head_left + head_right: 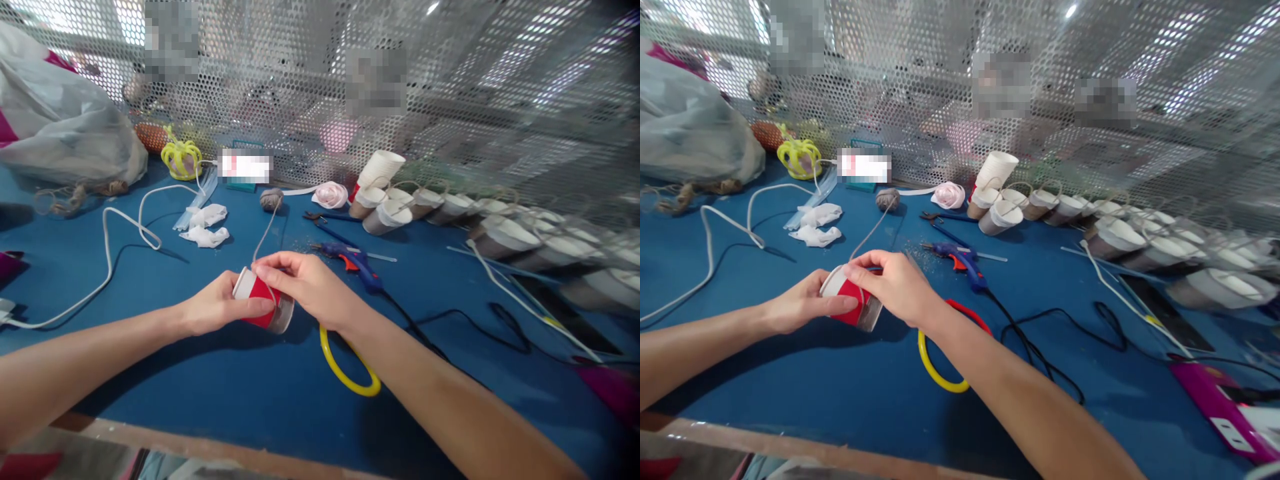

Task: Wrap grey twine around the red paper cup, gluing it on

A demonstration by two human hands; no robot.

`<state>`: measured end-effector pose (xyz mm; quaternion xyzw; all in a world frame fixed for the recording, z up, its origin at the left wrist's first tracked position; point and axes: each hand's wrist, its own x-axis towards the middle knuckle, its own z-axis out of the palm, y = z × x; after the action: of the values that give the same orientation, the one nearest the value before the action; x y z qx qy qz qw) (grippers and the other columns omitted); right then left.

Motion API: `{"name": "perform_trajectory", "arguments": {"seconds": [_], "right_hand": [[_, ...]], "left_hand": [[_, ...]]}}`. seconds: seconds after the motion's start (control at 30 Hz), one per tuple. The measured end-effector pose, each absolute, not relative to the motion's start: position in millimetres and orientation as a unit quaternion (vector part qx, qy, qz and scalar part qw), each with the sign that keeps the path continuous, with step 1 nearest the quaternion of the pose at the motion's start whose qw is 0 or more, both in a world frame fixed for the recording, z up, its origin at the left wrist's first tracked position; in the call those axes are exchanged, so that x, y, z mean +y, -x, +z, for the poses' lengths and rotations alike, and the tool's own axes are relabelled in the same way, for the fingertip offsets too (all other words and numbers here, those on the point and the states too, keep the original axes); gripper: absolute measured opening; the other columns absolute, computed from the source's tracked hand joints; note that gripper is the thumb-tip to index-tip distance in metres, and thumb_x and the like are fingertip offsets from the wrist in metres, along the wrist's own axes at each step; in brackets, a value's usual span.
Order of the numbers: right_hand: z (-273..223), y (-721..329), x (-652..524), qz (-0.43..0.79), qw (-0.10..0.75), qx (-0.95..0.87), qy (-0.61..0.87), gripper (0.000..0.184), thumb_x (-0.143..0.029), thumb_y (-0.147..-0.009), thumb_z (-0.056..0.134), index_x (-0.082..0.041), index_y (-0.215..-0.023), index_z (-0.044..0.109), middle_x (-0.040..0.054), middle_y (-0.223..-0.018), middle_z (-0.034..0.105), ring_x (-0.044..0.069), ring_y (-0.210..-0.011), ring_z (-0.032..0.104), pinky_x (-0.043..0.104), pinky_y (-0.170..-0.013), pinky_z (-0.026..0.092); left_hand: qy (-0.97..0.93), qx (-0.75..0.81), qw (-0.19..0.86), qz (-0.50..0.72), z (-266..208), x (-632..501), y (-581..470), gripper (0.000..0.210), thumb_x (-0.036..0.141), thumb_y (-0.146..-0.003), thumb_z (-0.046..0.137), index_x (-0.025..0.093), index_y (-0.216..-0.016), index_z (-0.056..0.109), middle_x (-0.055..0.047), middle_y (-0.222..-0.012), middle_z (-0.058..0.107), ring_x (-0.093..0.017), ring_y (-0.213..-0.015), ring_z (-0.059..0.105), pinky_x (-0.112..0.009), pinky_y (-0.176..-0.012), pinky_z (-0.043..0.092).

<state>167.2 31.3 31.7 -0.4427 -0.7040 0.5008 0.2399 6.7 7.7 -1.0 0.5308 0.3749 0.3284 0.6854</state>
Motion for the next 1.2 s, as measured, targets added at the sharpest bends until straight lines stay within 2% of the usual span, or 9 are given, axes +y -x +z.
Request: {"name": "perform_trajectory", "arguments": {"seconds": [0.2, 0.3, 0.4, 0.67, 0.73, 0.83, 0.9, 1.0, 1.2], "right_hand": [[26.3, -154.1, 41.6, 0.514, 0.247, -0.694, 0.439, 0.019, -0.033, -0.074, 0.058, -0.016, -0.08, 0.061, 0.0024, -0.075, 0.063, 0.011, -0.061, 0.055, 0.023, -0.056, 0.045], [31.0, -149.4, 41.3, 0.522, 0.249, -0.694, 0.428, 0.029, -0.04, -0.081, 0.049, -0.015, -0.082, 0.062, 0.0028, -0.074, 0.063, 0.01, -0.059, 0.053, 0.023, -0.055, 0.043], [39.2, -144.0, 38.2, 0.529, 0.248, -0.703, 0.405, 0.036, -0.042, -0.085, 0.04, -0.014, -0.084, 0.063, 0.0039, -0.081, 0.064, 0.01, -0.066, 0.055, 0.022, -0.062, 0.043], [38.8, -136.6, 45.7, 0.482, 0.178, -0.763, 0.392, 0.045, -0.046, -0.088, 0.031, -0.013, -0.083, 0.061, 0.0047, -0.082, 0.066, 0.01, -0.072, 0.06, 0.019, -0.065, 0.046], [38.2, -144.7, 53.0, 0.453, 0.182, -0.764, 0.422, 0.04, -0.043, -0.089, 0.033, -0.013, -0.09, 0.06, 0.0054, -0.087, 0.066, 0.01, -0.077, 0.061, 0.019, -0.069, 0.046], [41.8, -174.5, 65.3, 0.372, 0.193, -0.751, 0.511, 0.034, -0.038, -0.089, 0.033, -0.015, -0.105, 0.053, 0.0058, -0.086, 0.065, 0.011, -0.071, 0.062, 0.022, -0.065, 0.048], [44.6, -204.6, 71.9, 0.292, 0.194, -0.73, 0.587, 0.031, -0.036, -0.089, 0.036, -0.015, -0.103, 0.053, 0.0069, -0.084, 0.064, 0.013, -0.071, 0.062, 0.026, -0.067, 0.048], [41.7, -252.2, 77.5, 0.178, 0.159, -0.681, 0.693, 0.025, -0.033, -0.084, 0.047, -0.012, -0.094, 0.056, 0.0111, -0.089, 0.061, 0.021, -0.086, 0.058, 0.038, -0.079, 0.044], [7.9, -293.9, 83.7, 0.172, 0.083, -0.636, 0.747, 0.027, -0.03, -0.085, 0.049, -0.018, -0.109, 0.053, 0.0067, -0.111, 0.054, 0.018, -0.092, 0.056, 0.038, -0.076, 0.047]], "left_hand": [[-0.528, 0.377, 0.69, 0.321, -3.0, 7.1, -8.2, 0.023, 0.032, -0.066, 0.064, 0.011, -0.063, 0.057, 0.004, -0.056, 0.053, -0.006, -0.051, 0.042, -0.018, -0.051, 0.033], [-0.536, 0.369, 0.69, 0.316, -4.8, 7.9, -8.2, 0.023, 0.032, -0.066, 0.064, 0.011, -0.063, 0.057, 0.004, -0.056, 0.053, -0.006, -0.051, 0.041, -0.019, -0.051, 0.032], [-0.536, 0.373, 0.692, 0.306, -8.0, 9.0, -8.4, 0.027, 0.036, -0.067, 0.063, 0.011, -0.062, 0.056, 0.003, -0.055, 0.052, -0.006, -0.049, 0.04, -0.019, -0.049, 0.03], [-0.494, 0.434, 0.689, 0.303, -12.7, 9.3, -12.1, 0.032, 0.042, -0.065, 0.06, 0.012, -0.059, 0.052, 0.002, -0.05, 0.047, -0.006, -0.045, 0.036, -0.02, -0.046, 0.026], [-0.497, 0.439, 0.686, 0.3, -9.7, 8.2, -12.5, 0.033, 0.042, -0.064, 0.06, 0.012, -0.054, 0.049, 0.004, -0.047, 0.045, -0.005, -0.043, 0.034, -0.02, -0.045, 0.025], [-0.498, 0.449, 0.678, 0.3, -4.8, 6.6, -12.7, 0.037, 0.045, -0.063, 0.06, 0.012, -0.051, 0.048, 0.004, -0.045, 0.043, -0.005, -0.043, 0.033, -0.019, -0.045, 0.023], [-0.496, 0.454, 0.671, 0.312, -3.0, 6.6, -12.5, 0.037, 0.046, -0.063, 0.059, 0.012, -0.051, 0.048, 0.004, -0.046, 0.044, -0.005, -0.044, 0.033, -0.019, -0.046, 0.024], [-0.505, 0.461, 0.652, 0.328, -3.5, 8.3, -12.1, 0.039, 0.048, -0.064, 0.057, 0.013, -0.051, 0.047, 0.005, -0.046, 0.042, -0.005, -0.044, 0.031, -0.019, -0.044, 0.023], [-0.561, 0.467, 0.598, 0.331, -11.0, 10.7, -10.0, 0.039, 0.049, -0.071, 0.05, 0.013, -0.054, 0.047, 0.004, -0.05, 0.041, -0.006, -0.048, 0.03, -0.019, -0.046, 0.025]]}}
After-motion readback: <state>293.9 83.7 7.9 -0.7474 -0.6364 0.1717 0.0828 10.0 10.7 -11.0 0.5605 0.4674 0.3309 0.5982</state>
